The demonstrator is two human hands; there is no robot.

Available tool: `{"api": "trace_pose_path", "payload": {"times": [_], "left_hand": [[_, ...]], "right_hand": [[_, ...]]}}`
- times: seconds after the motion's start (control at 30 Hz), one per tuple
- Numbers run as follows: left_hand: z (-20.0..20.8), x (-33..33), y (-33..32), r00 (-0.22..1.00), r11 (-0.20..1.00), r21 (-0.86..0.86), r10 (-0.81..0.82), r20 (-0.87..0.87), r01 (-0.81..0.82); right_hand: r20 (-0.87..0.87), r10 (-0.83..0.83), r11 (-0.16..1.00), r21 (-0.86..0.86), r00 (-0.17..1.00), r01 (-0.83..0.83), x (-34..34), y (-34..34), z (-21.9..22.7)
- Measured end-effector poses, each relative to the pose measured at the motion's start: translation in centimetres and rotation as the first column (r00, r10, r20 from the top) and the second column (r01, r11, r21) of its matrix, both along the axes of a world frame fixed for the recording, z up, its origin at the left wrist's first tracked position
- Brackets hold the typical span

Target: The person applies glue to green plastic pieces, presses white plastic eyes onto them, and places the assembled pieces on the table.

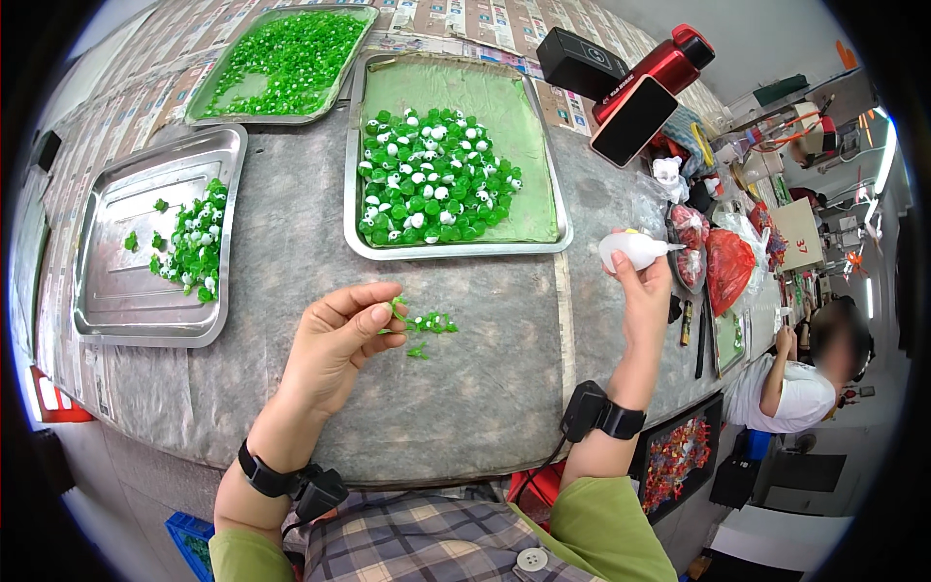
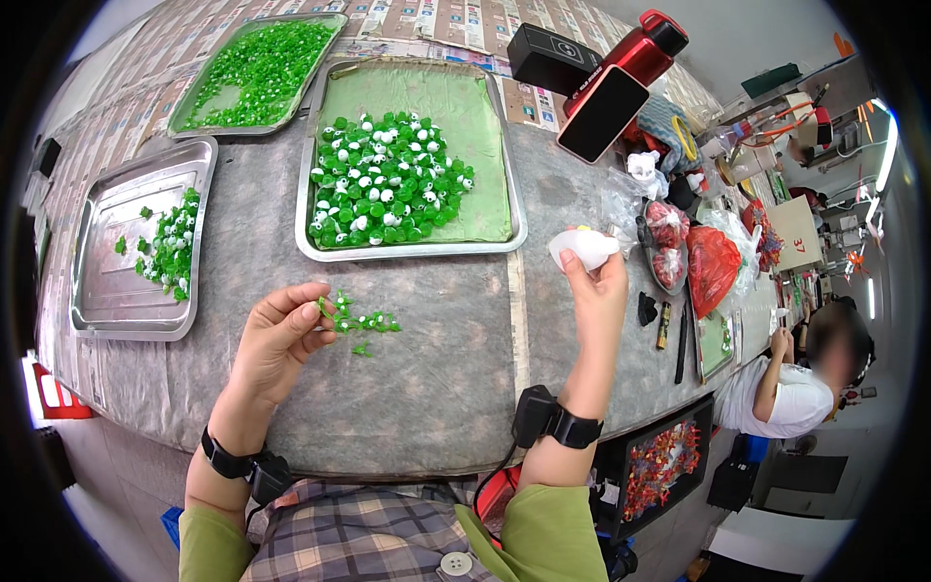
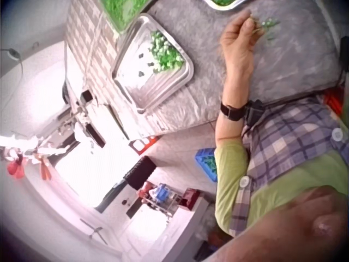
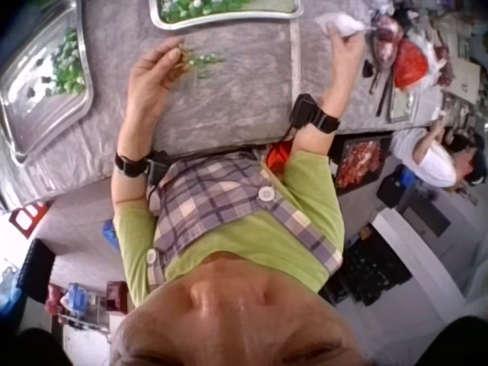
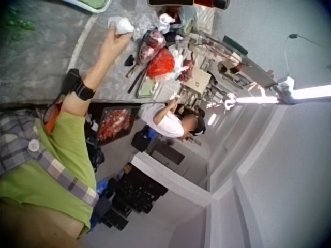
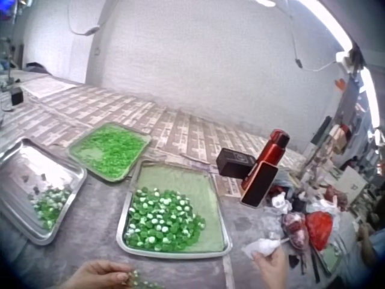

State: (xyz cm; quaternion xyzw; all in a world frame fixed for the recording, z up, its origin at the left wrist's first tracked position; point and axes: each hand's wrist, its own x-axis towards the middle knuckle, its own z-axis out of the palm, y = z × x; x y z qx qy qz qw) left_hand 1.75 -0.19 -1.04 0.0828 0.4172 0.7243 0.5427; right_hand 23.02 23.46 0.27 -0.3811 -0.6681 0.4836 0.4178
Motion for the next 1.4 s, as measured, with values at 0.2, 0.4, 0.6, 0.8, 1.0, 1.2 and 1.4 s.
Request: {"api": "trace_pose_path", "payload": {"times": [0.2, 0.4, 0.6, 0.8, 1.0, 1.2, 1.4], "left_hand": [[-0.6, -0.2, -0.4, 0.996, 0.996, 0.089, -0.023, 0.089, 0.015], [-0.5, -0.2, -0.3, 0.987, 0.992, 0.125, -0.048, 0.155, 0.028], [-0.4, -0.2, -0.4, 0.984, 0.992, 0.117, -0.064, 0.166, 0.045], [-0.6, 0.0, -0.4, 0.981, 0.988, 0.138, -0.089, 0.170, 0.066], [-0.6, 0.0, -0.3, 0.980, 0.989, 0.134, -0.093, 0.175, 0.070], [-0.6, 0.0, -0.4, 0.979, 0.989, 0.124, -0.097, 0.178, 0.075], [-0.6, 0.0, -0.4, 0.979, 0.989, 0.125, -0.104, 0.177, 0.082]], "right_hand": [[-0.205, 0.227, 0.971, 0.123, 0.952, -0.205, -4.4, -6.7, 5.5], [-0.240, 0.122, 0.975, 0.209, 0.963, -0.071, -7.0, -11.1, 5.6], [-0.118, 0.338, 0.830, 0.505, 0.934, -0.236, -6.8, -10.9, 3.7], [-0.076, 0.350, 0.805, 0.535, 0.934, -0.258, -7.2, -11.1, 3.6], [-0.059, 0.343, 0.805, 0.533, 0.938, -0.261, -7.2, -11.1, 3.7], [-0.034, 0.318, 0.779, 0.580, 0.947, -0.240, -7.2, -10.9, 3.2], [-0.126, 0.266, 0.864, 0.470, 0.956, -0.179, -7.1, -11.1, 3.4]]}}
